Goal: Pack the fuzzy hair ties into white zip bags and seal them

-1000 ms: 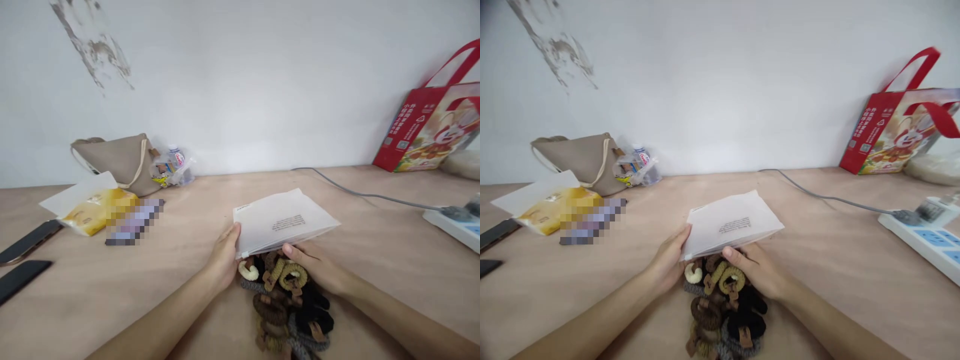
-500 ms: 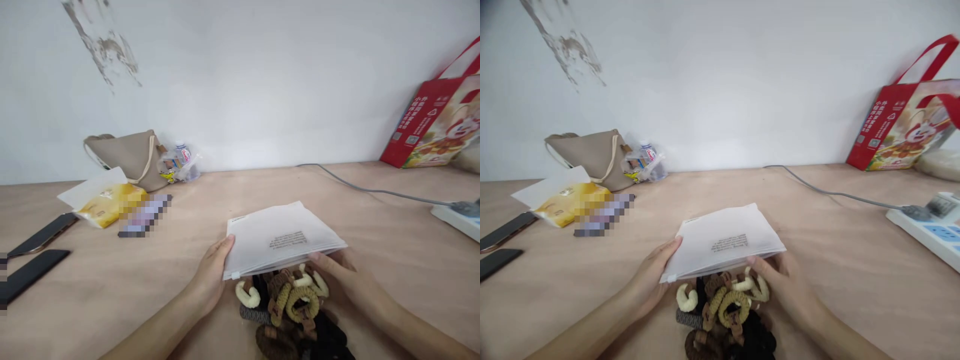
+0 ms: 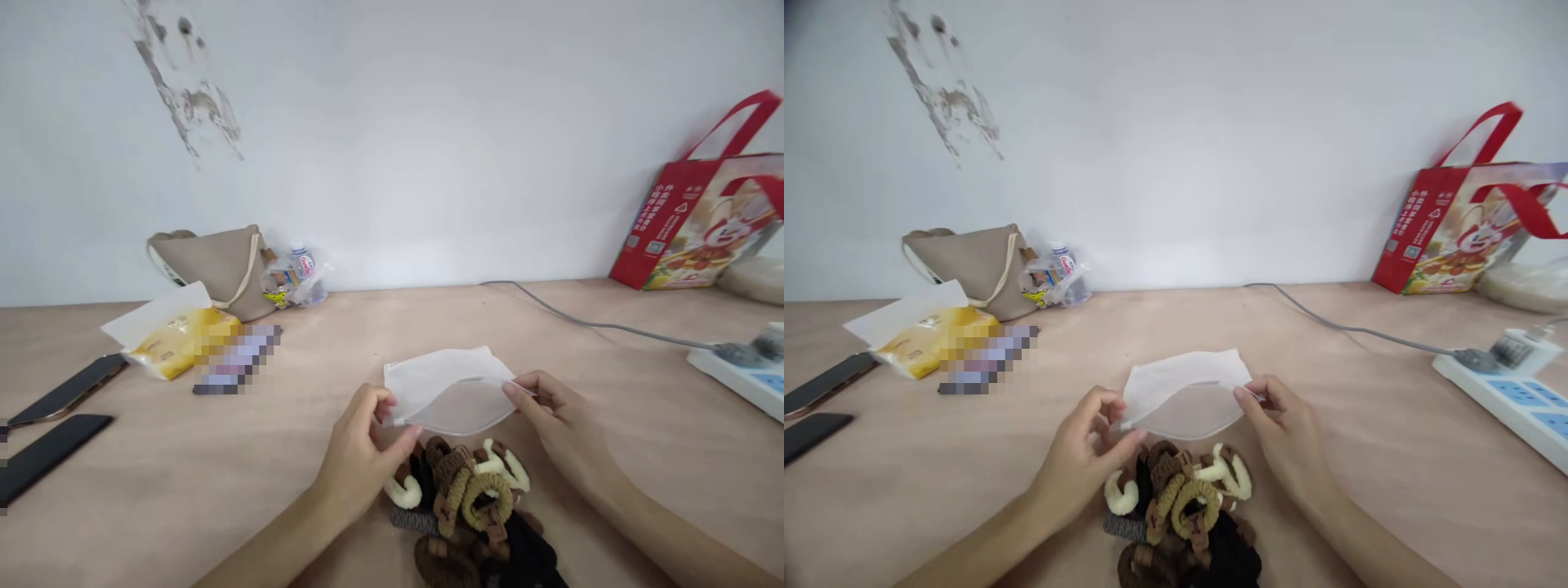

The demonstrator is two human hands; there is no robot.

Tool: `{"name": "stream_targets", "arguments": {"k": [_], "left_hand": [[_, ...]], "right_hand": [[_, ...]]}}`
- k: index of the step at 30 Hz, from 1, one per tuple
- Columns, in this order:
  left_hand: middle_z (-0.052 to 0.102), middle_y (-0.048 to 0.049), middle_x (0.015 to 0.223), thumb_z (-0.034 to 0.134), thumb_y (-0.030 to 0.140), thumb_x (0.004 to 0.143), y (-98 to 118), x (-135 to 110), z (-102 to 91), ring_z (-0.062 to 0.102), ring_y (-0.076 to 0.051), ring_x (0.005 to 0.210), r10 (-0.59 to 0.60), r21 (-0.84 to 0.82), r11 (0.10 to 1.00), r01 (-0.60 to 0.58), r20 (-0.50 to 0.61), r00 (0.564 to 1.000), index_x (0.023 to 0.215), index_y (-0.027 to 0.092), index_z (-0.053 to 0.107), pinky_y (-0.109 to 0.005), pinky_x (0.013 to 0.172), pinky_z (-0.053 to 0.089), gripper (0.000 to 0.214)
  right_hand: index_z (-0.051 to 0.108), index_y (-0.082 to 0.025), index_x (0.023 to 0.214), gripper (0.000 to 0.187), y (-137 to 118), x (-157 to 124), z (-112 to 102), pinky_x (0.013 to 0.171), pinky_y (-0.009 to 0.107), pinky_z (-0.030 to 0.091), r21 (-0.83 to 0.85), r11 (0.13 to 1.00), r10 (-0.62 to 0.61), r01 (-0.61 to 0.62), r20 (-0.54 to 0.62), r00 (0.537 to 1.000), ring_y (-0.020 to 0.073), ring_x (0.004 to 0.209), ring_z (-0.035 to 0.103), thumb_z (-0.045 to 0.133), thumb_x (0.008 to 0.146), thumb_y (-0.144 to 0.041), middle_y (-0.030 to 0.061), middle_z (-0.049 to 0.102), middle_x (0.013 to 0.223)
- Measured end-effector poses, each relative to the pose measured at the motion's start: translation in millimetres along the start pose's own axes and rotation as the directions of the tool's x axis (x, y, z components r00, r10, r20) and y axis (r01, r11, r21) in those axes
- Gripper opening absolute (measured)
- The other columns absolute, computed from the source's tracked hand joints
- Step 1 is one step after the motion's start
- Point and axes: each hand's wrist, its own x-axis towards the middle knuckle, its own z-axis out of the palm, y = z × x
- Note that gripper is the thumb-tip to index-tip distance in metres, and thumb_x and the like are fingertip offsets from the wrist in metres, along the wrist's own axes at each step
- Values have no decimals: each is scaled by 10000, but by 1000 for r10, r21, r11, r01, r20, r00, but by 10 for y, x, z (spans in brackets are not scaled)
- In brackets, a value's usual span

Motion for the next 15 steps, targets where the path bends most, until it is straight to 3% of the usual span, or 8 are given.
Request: {"name": "stream_targets", "arguments": {"k": [4,7,13,15], "left_hand": [[543,17,717,533,230,819,-8,60,0,514,-130,654,301,183,940,-287,-58,952,713,202,479,-246,607,420,122],[557,11,684,523,200,823,6,107,10,542,-134,650,423,300,874,-381,-88,902,694,202,469,-240,602,436,140],[647,-50,817,457,100,824,3,200,17,606,-153,718,675,461,630,-625,73,735,767,193,573,-249,649,493,159],[673,-78,932,441,86,827,-32,224,8,625,-171,773,696,475,591,-652,109,710,837,193,627,-264,660,511,215]], "right_hand": [[631,-205,795,276,-38,35,69,658,278,437,24,999,-40,39,49,998,183,743,572,568,804,-474,17,646,778],[649,-206,808,260,-35,8,96,652,272,444,65,996,-64,57,117,991,175,736,572,583,808,-457,16,649,796],[634,-208,1019,322,-22,-52,100,713,325,489,145,989,-67,39,191,979,206,830,591,592,818,-456,58,655,935],[538,-224,1199,434,-29,-69,106,695,327,509,179,984,-66,24,234,970,204,827,605,586,826,-440,46,645,904]]}}
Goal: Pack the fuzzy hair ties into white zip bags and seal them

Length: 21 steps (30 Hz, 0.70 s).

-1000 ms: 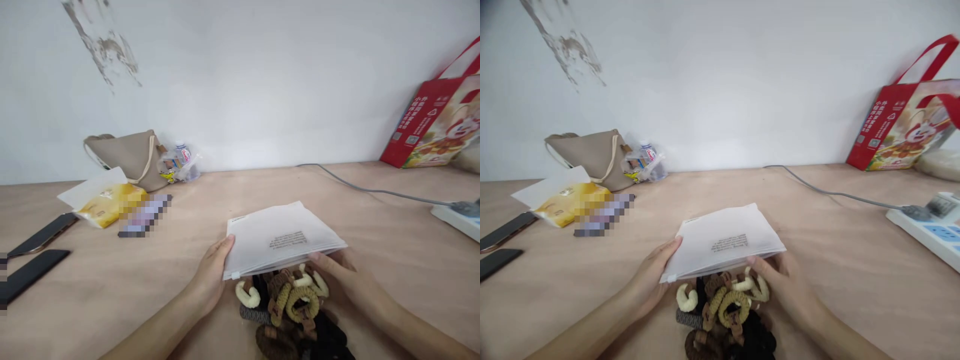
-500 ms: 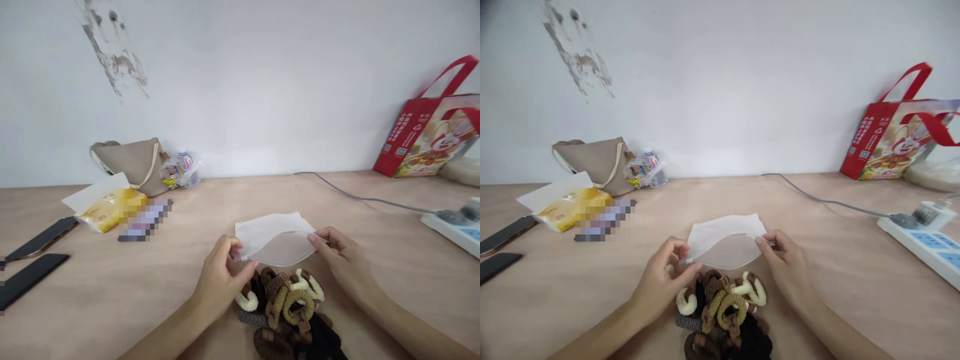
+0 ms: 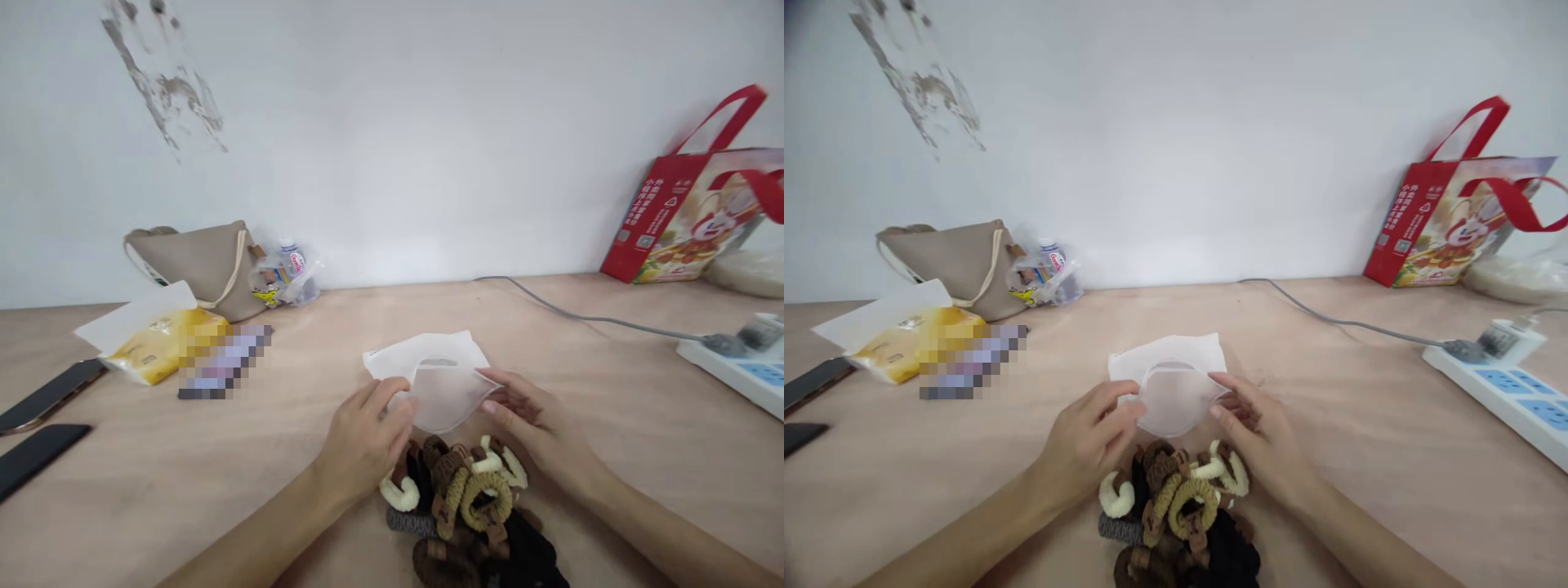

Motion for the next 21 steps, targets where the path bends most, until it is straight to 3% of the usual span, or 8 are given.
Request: {"name": "stream_targets", "arguments": {"k": [4,6,8,12,15,18,21], "left_hand": [[695,-91,1063,425,81,851,-47,-54,21,637,-205,941,-35,-12,999,36,87,996,1041,179,653,-322,798,531,313],[693,-76,1097,421,86,855,-42,-84,25,635,-205,978,-96,-44,994,102,111,989,1120,184,634,-337,847,522,354],[688,-71,1116,429,90,848,-27,-104,28,631,-210,1000,-158,-66,984,165,100,982,1163,184,618,-345,860,519,379],[676,-61,1144,438,79,825,8,-112,32,625,-210,989,-227,-111,966,235,77,971,1173,182,617,-333,833,523,404],[677,-47,1145,447,72,812,24,-100,22,608,-204,941,-289,-148,943,297,74,954,1177,194,616,-325,775,530,420],[684,-22,1132,457,67,808,28,-86,-8,565,-197,851,-331,-124,934,335,54,942,1177,213,616,-328,734,511,428],[699,0,1101,477,84,816,25,-70,-51,509,-200,768,-356,-42,933,358,47,933,1151,235,633,-354,706,463,399]], "right_hand": [[238,-253,1398,652,-30,-61,-9,587,286,516,68,997,24,-24,2,1000,157,681,592,555,852,-416,-1,593,832],[243,-258,1384,621,-47,-113,-44,524,257,484,16,1000,7,-6,-95,995,133,596,545,547,863,-402,-18,567,791],[331,-265,1328,507,-68,-182,-95,518,246,461,-112,991,-93,77,-144,985,131,587,516,538,876,-366,-25,549,752],[488,-276,1150,269,-147,-354,-194,646,288,485,-230,908,-330,349,117,937,167,718,544,512,885,-244,17,568,812],[519,-287,1065,228,-208,-456,-249,757,350,496,-228,873,-358,431,300,884,215,860,572,474,875,-170,62,580,940],[551,-314,1049,308,-214,-482,-272,857,378,483,-281,805,-369,522,451,812,243,1043,559,459,847,-100,76,568,1112],[512,-379,1151,492,-185,-449,-250,862,367,491,-288,751,-413,594,497,763,226,1086,558,453,805,-34,41,563,1196]]}}
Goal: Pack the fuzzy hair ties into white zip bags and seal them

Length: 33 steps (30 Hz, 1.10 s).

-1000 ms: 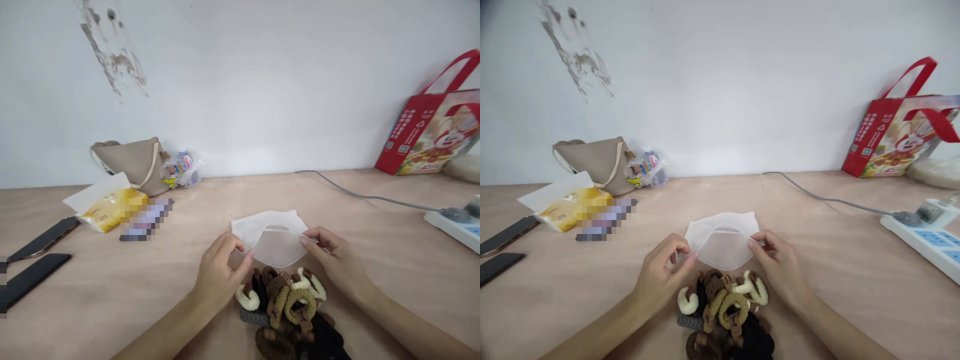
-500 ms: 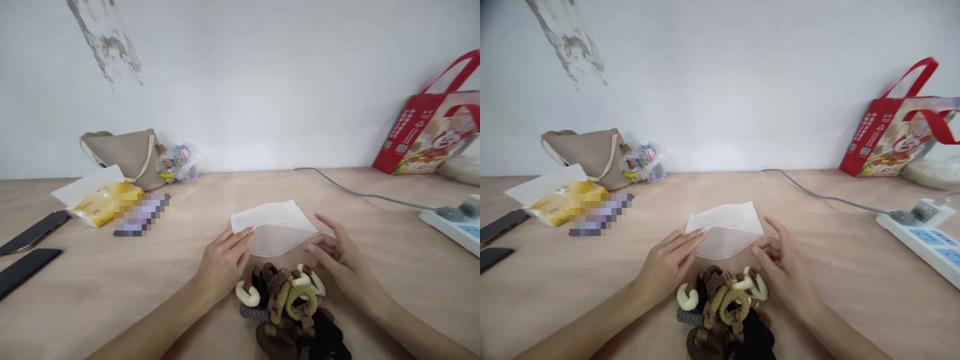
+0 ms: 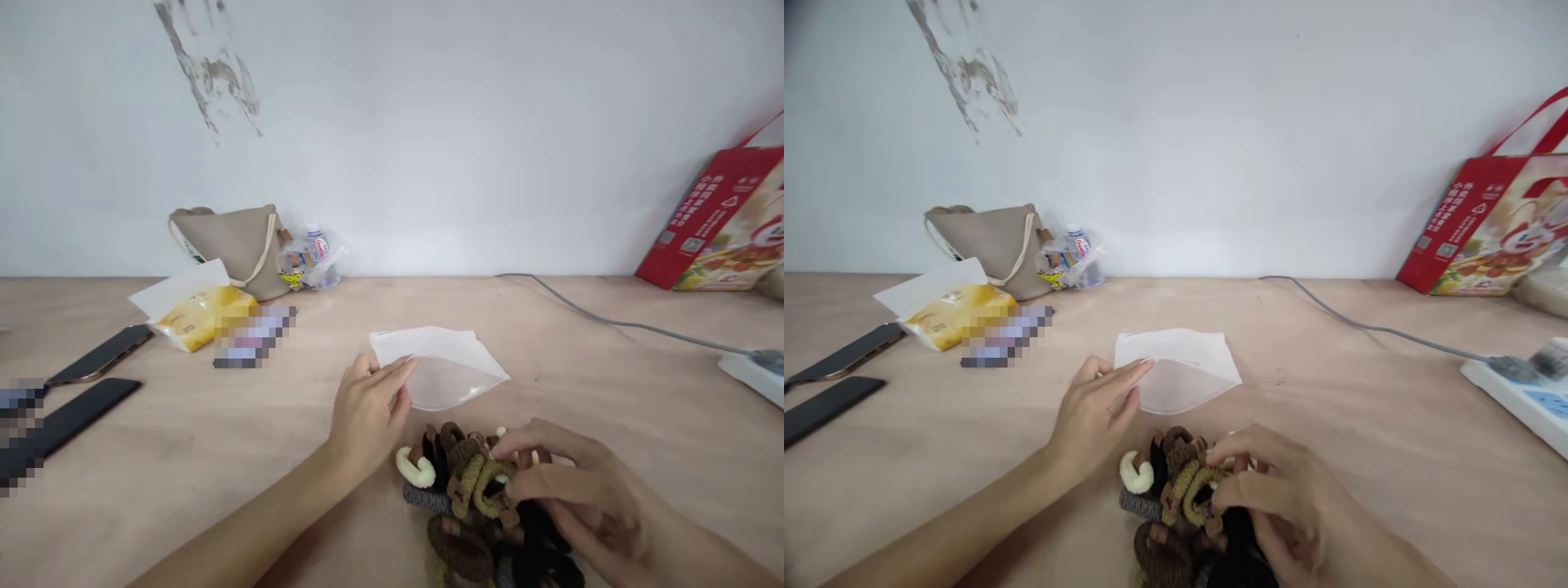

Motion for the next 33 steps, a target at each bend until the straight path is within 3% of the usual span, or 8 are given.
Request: {"name": "stream_targets", "arguments": {"k": [3,7,13,18,23,28,31,33], "left_hand": [[725,10,1029,502,104,816,9,13,-40,495,-216,764,-35,77,996,36,-15,999,1104,270,661,-387,694,401,368],[746,-1,935,488,98,825,20,22,-63,513,-288,1050,-32,80,996,37,-67,997,1058,264,678,-480,856,325,344],[729,-21,1004,443,85,829,31,8,-29,549,-256,1108,12,-32,999,-13,-49,999,1145,217,628,-425,885,418,389],[689,-34,1114,428,97,842,52,-12,-48,542,-230,1147,41,-45,998,-45,-85,996,1219,223,575,-399,917,465,424],[675,-30,1145,421,92,832,39,-12,-80,537,-219,1161,-1,-67,998,-3,-61,998,1226,223,569,-400,953,460,441],[681,-42,1134,413,74,814,55,-10,-65,546,-227,1148,0,-69,998,-4,-63,998,1202,185,586,-403,938,472,439],[688,-41,1118,407,67,811,61,-22,-60,547,-235,1146,13,-67,998,-18,-67,998,1202,190,587,-416,931,474,448],[686,-41,1122,409,66,809,60,-32,-62,545,-237,1147,16,-75,997,-21,-65,998,1206,193,584,-422,932,472,452]], "right_hand": [[439,-437,1230,618,7,43,15,798,342,516,-26,999,-47,47,-8,999,211,1022,598,472,786,-8,20,588,1183],[531,-403,1178,543,-46,88,-29,737,309,531,-107,992,-72,64,-76,995,204,918,633,545,776,-38,22,609,1157],[595,-330,1143,449,-134,389,-66,564,251,505,-289,954,-186,81,-356,916,149,670,610,544,794,-53,29,621,833],[590,-284,1128,358,-187,647,-12,608,235,501,-265,960,-169,95,-274,947,136,713,625,527,834,-89,11,665,825],[563,-238,1092,368,-262,569,24,738,288,498,-137,972,-197,193,-17,980,160,831,623,461,807,-29,44,681,966],[609,-217,1003,292,-234,519,60,688,313,471,-270,938,-158,218,229,961,167,786,588,470,820,-38,38,676,966],[610,-213,992,277,-212,511,76,663,309,474,-286,934,-171,214,170,971,171,766,598,462,828,-47,41,678,903],[589,-224,978,250,-214,513,78,672,280,489,-238,951,-187,196,60,981,156,767,616,475,830,-57,31,677,879]]}}
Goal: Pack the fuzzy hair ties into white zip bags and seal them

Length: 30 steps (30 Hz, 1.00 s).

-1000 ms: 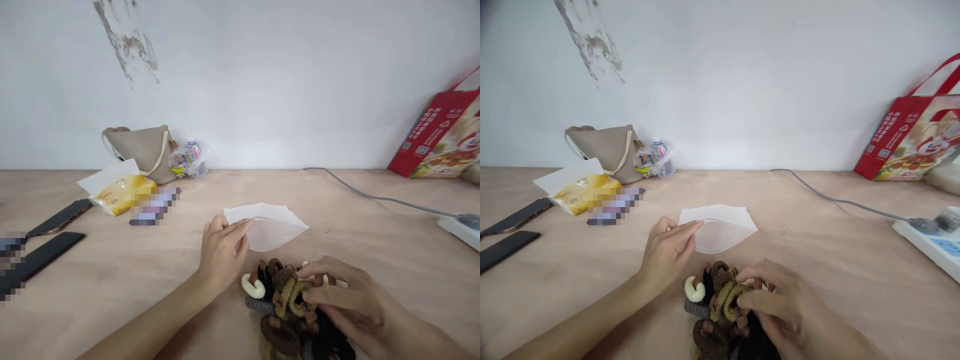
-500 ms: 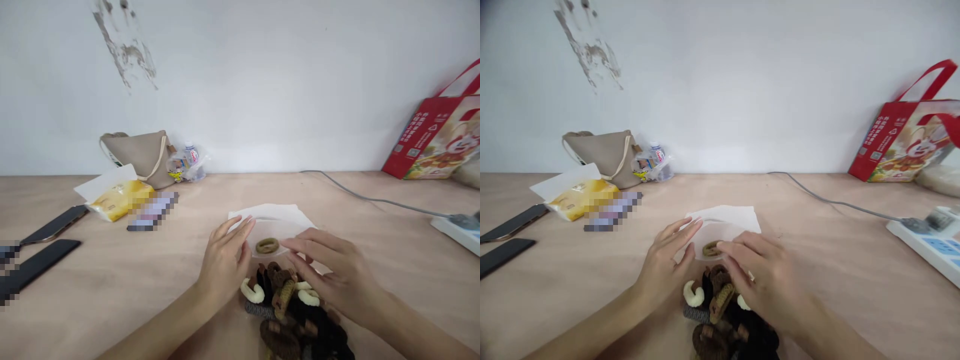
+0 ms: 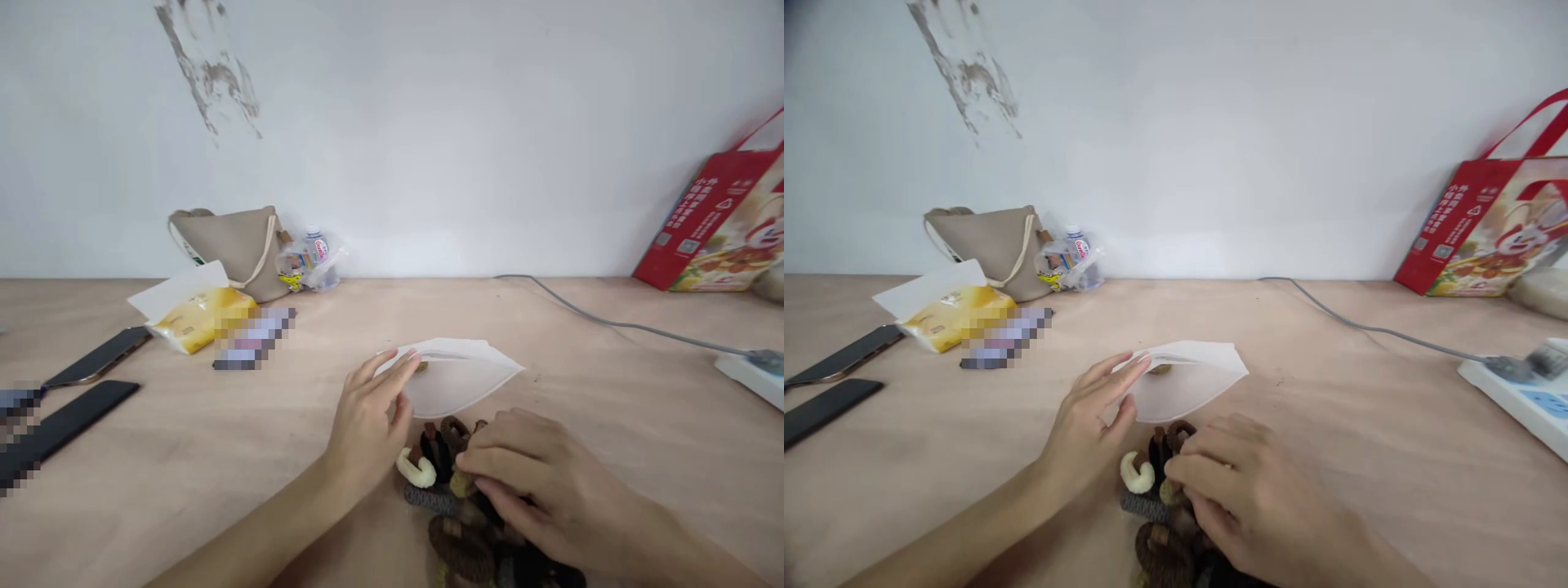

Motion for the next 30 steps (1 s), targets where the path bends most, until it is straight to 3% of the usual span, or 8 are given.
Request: {"name": "stream_targets", "arguments": {"k": [4,6,12,16,19,24,27,30], "left_hand": [[685,-47,1126,412,66,805,3,-8,-12,542,-239,1147,10,-13,1000,-9,15,1000,1203,176,586,-423,935,470,449],[686,-46,1124,411,67,804,9,-5,-17,541,-237,1148,10,-10,1000,-10,17,1000,1202,172,587,-418,935,471,448],[678,-39,1141,410,68,790,24,8,-25,553,-230,1137,-28,3,1000,28,15,999,1187,185,599,-405,913,489,455],[682,-38,1131,408,66,787,24,2,-25,541,-232,1150,-53,-2,999,53,39,998,1202,181,591,-413,921,485,468],[680,-48,1134,410,69,787,20,-3,-20,546,-234,1144,-45,-4,999,45,44,998,1192,165,600,-414,926,485,457],[680,-59,1132,412,74,795,6,2,-8,558,-228,1131,-30,12,999,29,27,999,1187,165,604,-406,937,485,446],[682,-69,1125,418,74,790,-9,13,-10,568,-231,1119,-44,20,999,43,22,999,1177,161,610,-412,931,491,441],[684,-72,1120,417,69,788,-16,25,-21,561,-235,1124,-63,20,998,62,10,998,1181,152,607,-414,925,496,444]], "right_hand": [[535,-251,829,171,-17,60,-17,663,229,516,52,983,182,-174,-335,925,151,839,652,496,833,-84,19,682,876],[543,-260,831,169,-26,92,-27,684,253,531,46,972,229,-229,-396,889,180,925,649,486,845,-101,35,687,926],[530,-257,1056,254,-57,-71,-74,690,222,532,26,986,165,-165,-281,945,140,836,657,486,872,-89,28,687,942],[528,-251,1010,189,-106,-244,-119,556,180,482,38,969,248,-245,-208,946,101,662,599,481,882,-119,-12,642,807],[543,-243,939,164,-165,-221,-84,572,230,458,7,956,294,-294,-32,955,126,683,575,446,885,-123,-9,620,787],[606,-252,875,170,-240,70,109,658,364,439,-227,889,448,-397,256,857,237,805,581,534,784,-127,1,666,866],[632,-243,847,193,-230,172,196,682,395,435,-309,850,513,-427,305,802,274,837,589,591,705,-119,9,691,890],[613,-250,774,232,-191,151,195,675,369,428,-274,864,493,-423,289,820,244,802,592,574,663,-51,-19,688,843]]}}
